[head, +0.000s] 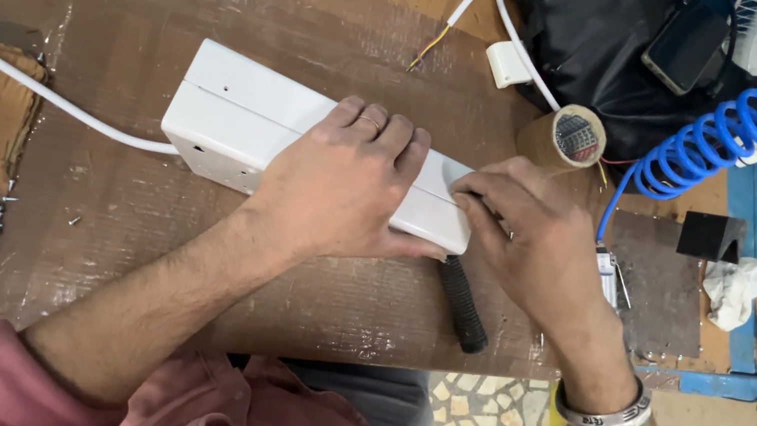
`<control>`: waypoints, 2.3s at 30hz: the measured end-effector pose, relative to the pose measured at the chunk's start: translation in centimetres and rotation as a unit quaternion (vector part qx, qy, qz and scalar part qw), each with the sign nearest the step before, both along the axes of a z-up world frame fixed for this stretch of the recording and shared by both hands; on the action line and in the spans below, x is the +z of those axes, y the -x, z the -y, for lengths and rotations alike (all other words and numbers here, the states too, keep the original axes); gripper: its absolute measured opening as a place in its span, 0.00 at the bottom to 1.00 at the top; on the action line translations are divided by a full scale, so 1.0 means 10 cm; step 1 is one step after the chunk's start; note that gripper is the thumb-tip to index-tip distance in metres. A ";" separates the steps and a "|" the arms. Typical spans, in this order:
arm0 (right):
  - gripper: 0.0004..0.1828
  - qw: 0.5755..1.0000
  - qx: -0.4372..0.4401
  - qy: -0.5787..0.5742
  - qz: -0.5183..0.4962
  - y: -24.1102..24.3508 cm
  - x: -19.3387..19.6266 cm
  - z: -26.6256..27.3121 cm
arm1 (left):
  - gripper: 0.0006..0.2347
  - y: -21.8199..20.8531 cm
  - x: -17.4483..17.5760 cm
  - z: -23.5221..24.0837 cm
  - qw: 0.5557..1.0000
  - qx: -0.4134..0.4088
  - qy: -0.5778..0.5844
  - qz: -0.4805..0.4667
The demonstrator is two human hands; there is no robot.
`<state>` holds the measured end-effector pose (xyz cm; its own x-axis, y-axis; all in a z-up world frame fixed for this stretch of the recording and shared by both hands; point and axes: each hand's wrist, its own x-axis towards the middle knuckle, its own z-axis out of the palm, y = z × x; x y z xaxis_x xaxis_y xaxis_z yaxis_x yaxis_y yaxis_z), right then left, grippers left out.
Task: The person assembles white plastic electrical boxes by inserting screws and tightening them with a pneumatic screwdriver. They handle multiple boxes one at a time, placing each finished unit on a nearby stack.
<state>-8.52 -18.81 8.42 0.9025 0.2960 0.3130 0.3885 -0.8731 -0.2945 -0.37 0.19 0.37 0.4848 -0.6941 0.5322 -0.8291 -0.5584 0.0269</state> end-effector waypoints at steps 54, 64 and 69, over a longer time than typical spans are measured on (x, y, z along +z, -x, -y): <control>0.25 0.995 -0.038 -0.086 -0.036 0.01 0.02 -0.09 | 0.44 -0.03 -0.07 0.01 1.000 0.001 -0.026 -0.005; 0.34 0.989 -0.088 -0.108 -0.047 0.04 -0.01 -0.11 | 0.44 -0.02 -0.05 0.01 0.999 -0.002 -0.038 -0.007; 0.24 0.990 -0.089 -0.101 -0.034 0.04 -0.07 -0.05 | 0.44 0.00 -0.02 0.01 1.000 0.001 -0.021 -0.007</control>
<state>-8.92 -18.26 7.75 0.9555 0.0684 0.2869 0.2077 -0.8468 -0.4897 -0.38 0.10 0.18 0.4928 -0.7146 0.4965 -0.8280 -0.5606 0.0151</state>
